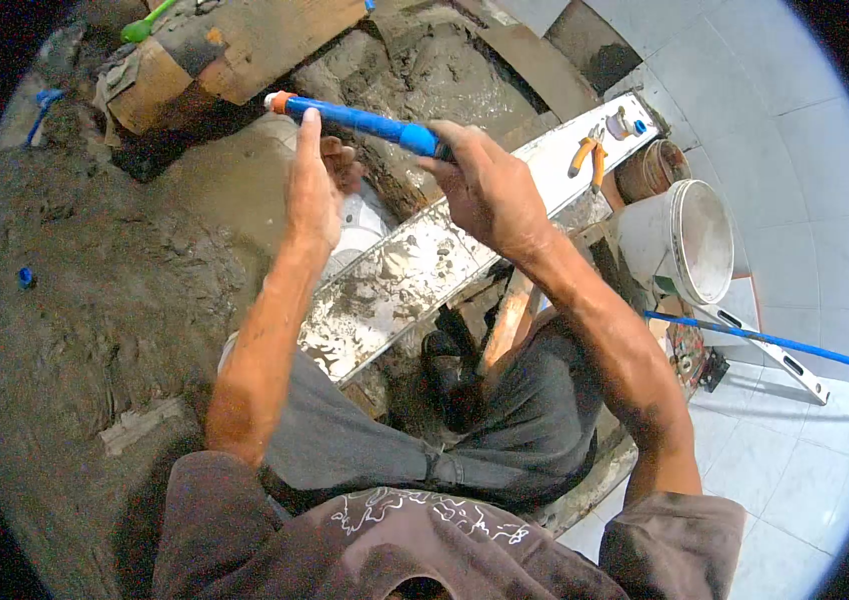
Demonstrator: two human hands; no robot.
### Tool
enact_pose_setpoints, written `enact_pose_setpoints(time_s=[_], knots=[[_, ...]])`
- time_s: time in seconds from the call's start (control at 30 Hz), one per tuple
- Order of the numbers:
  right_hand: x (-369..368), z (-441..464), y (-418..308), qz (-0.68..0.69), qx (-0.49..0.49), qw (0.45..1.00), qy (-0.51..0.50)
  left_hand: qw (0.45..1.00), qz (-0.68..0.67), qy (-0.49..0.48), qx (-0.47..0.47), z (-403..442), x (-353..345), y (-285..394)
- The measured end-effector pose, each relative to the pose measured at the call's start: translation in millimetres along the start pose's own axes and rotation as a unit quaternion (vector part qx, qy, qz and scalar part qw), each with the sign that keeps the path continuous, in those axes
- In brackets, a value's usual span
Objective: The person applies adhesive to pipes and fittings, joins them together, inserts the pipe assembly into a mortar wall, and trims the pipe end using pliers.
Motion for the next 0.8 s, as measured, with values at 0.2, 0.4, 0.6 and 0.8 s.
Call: enact_pose_setpoints(time_s=[0.2,0.4,0.6,0.8], knots=[[-22.9,-2.6,-30.1,0.005,0.035,0.996,-0.081,0.916,-0.4,0.025,0.039,12.7,-2.7,-1.6],[-37.9,1.7,-51.9,-0.088,0.021,0.982,-0.168,0.909,-0.416,0.016,0.029,15.2,10.5,13.5],[-45.9,8.7,-71.3,-0.047,0.039,0.992,-0.111,0.911,-0.411,0.002,-0.03,13.0,15.1,29.0],[-47.4,11.9,-71.9,-0.011,0.003,0.992,-0.124,0.921,-0.381,0.006,-0.075,0.9,10.5,41.3]])
Point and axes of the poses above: each hand's wrist, its own z-axis towards the middle knuckle, its own x-axis out of the back of the hand, y = z × x, the point moved 5 cm from there along z, towards the middle knuckle, and after that the axes turned 15 degrees about -z, right-handed, at the moved point
